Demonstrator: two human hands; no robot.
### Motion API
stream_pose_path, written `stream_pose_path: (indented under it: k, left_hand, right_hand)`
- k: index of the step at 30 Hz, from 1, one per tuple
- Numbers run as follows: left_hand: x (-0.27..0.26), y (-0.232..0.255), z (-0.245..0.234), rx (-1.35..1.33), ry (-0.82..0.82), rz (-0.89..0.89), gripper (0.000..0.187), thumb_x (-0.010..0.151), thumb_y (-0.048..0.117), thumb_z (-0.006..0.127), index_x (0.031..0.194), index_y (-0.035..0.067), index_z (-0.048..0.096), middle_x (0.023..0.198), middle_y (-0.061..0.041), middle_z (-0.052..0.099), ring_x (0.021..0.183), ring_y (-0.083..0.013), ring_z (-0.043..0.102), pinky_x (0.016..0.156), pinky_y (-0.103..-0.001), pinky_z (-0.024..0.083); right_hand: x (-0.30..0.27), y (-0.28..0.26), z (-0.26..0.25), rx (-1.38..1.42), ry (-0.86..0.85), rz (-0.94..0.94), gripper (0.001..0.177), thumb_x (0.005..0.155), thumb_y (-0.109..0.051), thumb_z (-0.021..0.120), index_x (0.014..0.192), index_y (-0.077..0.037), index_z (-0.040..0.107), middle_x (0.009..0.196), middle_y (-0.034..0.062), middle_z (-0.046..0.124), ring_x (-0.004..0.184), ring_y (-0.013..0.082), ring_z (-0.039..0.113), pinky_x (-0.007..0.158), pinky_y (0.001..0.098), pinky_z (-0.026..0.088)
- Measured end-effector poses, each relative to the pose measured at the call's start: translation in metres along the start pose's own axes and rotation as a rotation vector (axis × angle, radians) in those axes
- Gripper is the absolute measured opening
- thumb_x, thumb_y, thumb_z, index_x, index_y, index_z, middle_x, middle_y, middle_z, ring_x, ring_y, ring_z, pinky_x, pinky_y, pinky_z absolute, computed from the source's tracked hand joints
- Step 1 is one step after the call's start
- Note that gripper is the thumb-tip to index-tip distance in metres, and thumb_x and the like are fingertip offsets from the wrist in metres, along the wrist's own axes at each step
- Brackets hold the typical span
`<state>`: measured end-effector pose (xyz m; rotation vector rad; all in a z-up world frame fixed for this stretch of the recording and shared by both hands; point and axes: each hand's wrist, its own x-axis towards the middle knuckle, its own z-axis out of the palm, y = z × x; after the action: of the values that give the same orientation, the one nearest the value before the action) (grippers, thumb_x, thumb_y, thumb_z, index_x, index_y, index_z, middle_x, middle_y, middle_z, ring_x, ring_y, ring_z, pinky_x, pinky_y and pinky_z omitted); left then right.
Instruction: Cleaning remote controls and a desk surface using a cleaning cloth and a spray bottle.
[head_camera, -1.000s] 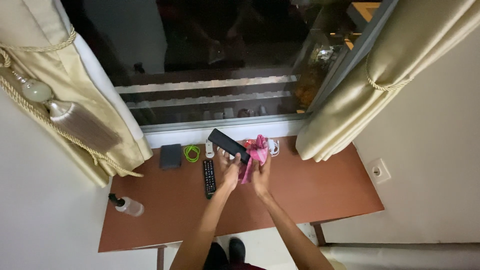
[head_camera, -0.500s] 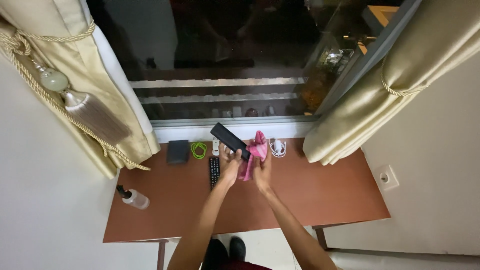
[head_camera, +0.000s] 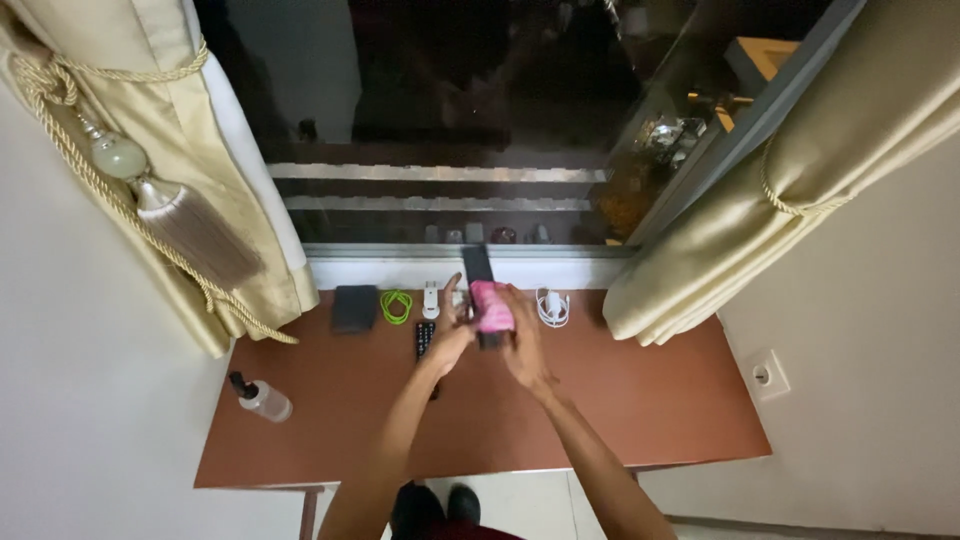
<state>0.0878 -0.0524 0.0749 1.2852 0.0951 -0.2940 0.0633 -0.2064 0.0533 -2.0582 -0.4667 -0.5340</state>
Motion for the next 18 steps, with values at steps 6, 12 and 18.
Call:
stream_pose_path:
  k: [6, 12, 18]
  left_hand:
    - [-0.006, -0.026, -0.021, -0.023, -0.208, -0.228, 0.104, 0.094, 0.001, 0.06, 0.159, 0.054, -0.001, 0.165, -0.002, 0.028, 0.137, -0.0192, 0.036, 0.1, -0.038, 0.046]
    - [-0.002, -0.04, -0.043, -0.103, -0.336, -0.088, 0.086, 0.097, -0.005, 0.058, 0.16, 0.041, 0.022, 0.158, -0.009, 0.045, 0.136, -0.0215, 0.047, 0.109, -0.039, 0.04]
    - [0.028, -0.06, -0.057, -0.323, -0.209, 0.155, 0.099, 0.077, -0.012, 0.055, 0.161, 0.024, 0.018, 0.146, -0.005, 0.058, 0.141, -0.0135, 0.05, 0.113, -0.027, 0.041]
  right_hand:
    - [0.018, 0.012, -0.002, -0.194, -0.041, -0.126, 0.08, 0.079, 0.02, 0.058, 0.15, -0.015, 0.052, 0.161, 0.0192, 0.036, 0.147, 0.0422, 0.033, 0.122, 0.0566, 0.027]
    - [0.043, -0.032, -0.025, -0.072, -0.006, -0.057, 0.081, 0.076, 0.019, 0.059, 0.148, -0.016, 0.05, 0.156, 0.0218, 0.039, 0.145, 0.0436, 0.037, 0.12, 0.0526, 0.036]
    - [0.012, -0.021, 0.011, -0.044, -0.177, -0.037, 0.087, 0.074, 0.024, 0.054, 0.152, -0.014, 0.047, 0.162, 0.0255, 0.029, 0.148, 0.0468, 0.029, 0.117, 0.0596, 0.027]
